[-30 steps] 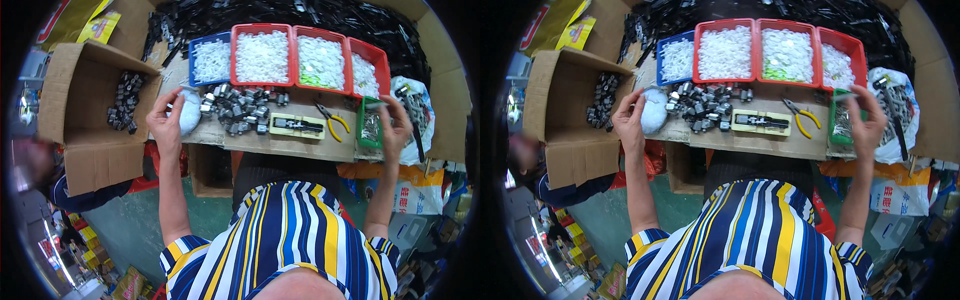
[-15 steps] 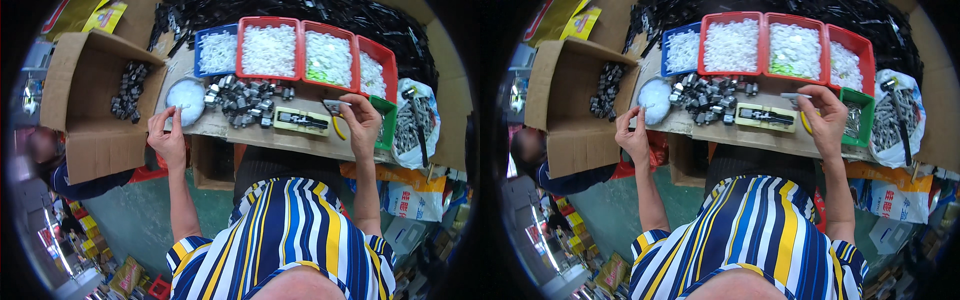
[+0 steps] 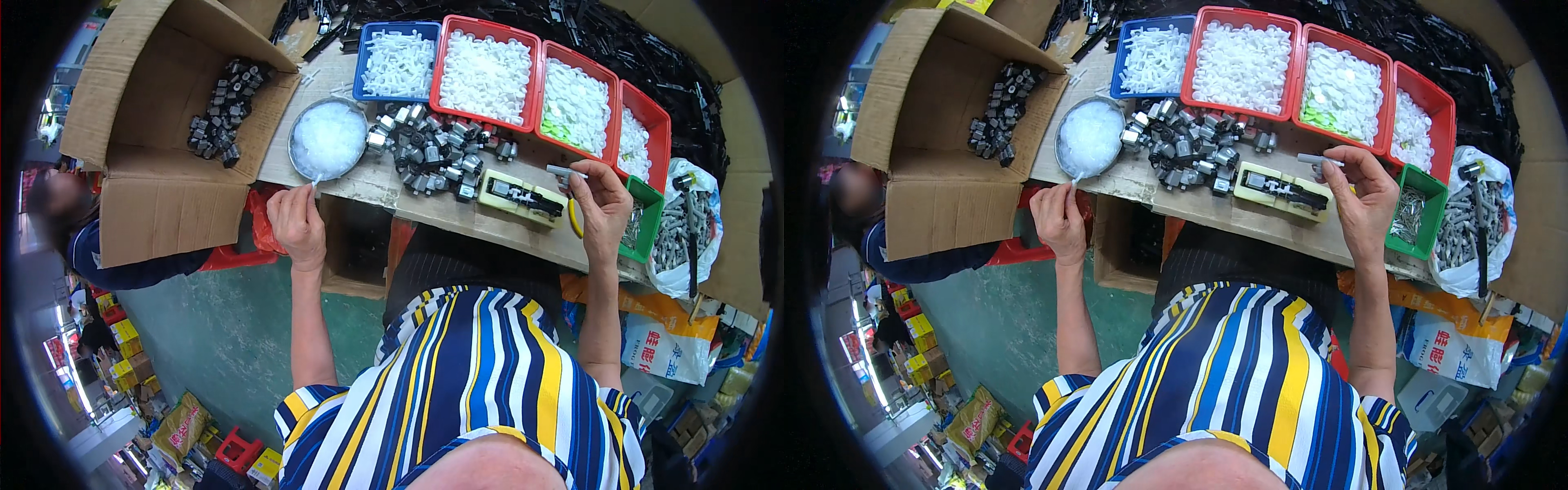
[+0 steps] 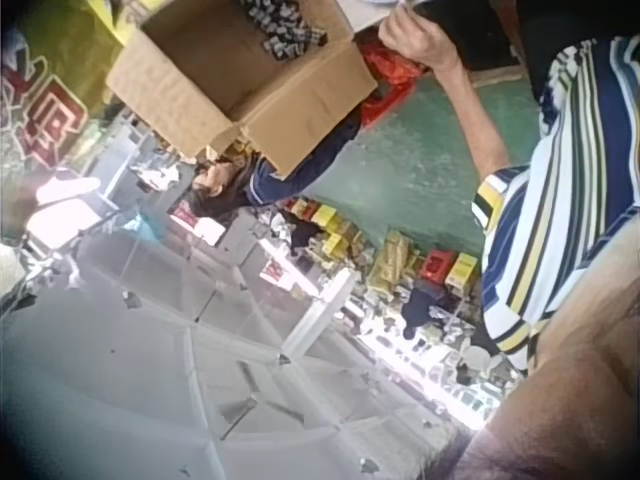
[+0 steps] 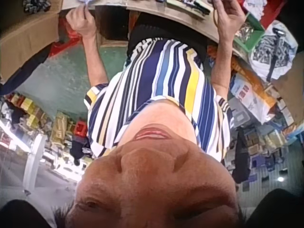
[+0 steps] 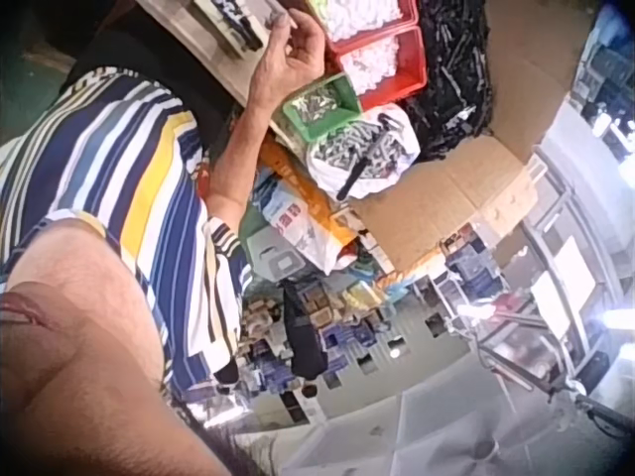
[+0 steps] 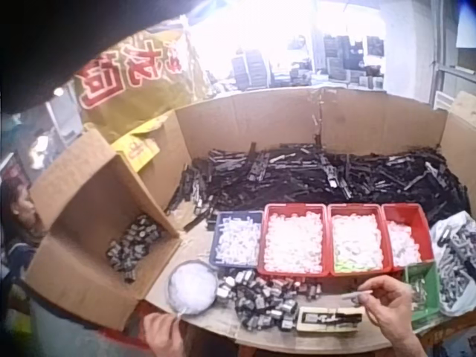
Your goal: The person assembles small metal lock bodies by hand. They pick up a lock body, insert a white plastic component and a metal pin, and use pliers to secure the assembly. The completed units are placed into a cardboard box. The process is repeated continuously throughout the clip.
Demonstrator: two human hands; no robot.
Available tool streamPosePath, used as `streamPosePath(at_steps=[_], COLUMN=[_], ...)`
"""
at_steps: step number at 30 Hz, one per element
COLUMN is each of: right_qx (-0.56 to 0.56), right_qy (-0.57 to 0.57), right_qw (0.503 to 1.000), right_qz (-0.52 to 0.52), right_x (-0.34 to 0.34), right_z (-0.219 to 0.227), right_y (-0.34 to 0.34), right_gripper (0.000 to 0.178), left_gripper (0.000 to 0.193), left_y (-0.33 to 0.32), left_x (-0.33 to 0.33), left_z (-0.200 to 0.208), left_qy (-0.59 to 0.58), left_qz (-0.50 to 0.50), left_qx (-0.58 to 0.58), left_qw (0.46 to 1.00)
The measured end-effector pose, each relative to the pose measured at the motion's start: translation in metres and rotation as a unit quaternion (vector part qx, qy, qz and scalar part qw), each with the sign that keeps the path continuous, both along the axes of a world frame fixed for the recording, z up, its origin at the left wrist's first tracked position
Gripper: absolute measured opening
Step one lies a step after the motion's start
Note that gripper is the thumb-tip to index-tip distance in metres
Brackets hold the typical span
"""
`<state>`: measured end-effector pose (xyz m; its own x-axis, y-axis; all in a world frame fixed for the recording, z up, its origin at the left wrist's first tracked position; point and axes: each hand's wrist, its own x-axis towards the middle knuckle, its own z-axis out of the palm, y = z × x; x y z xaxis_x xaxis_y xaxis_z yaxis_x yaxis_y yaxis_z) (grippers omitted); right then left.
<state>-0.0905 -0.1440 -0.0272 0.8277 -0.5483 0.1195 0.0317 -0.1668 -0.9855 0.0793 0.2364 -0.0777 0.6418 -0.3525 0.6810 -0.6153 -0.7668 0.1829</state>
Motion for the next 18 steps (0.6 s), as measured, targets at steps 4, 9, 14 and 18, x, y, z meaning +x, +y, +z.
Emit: streamPosePath(at_steps=[4, 9, 14, 18], right_qx=[0.002, 0.042, 0.175, 0.226], right_qy=[0.003, 0.003, -0.040, -0.048], right_qw=[1.000, 0.999, 0.980, 0.968], right_qz=[0.000, 0.033, 0.086, 0.097], right_x=[0.000, 0.007, 0.022, 0.024], right_z=[-0.003, 0.005, 0.004, 0.002], right_y=[0.002, 0.018, 0.045, 0.047], right_gripper=[0.017, 0.015, 0.015, 0.016], left_gripper=[0.015, 0.014, 0.017, 0.019], left_y=[0.003, -0.025, -0.092, -0.137], left_x=[-0.009, -0.025, -0.042, -0.057], left_z=[0.011, 0.035, 0.035, 0.036], left_qy=[0.006, 0.162, 0.412, 0.470], left_qz=[-0.003, -0.004, -0.129, -0.201], left_qx=[-0.006, -0.231, -0.546, -0.556], left_qw=[1.000, 0.959, 0.718, 0.656])
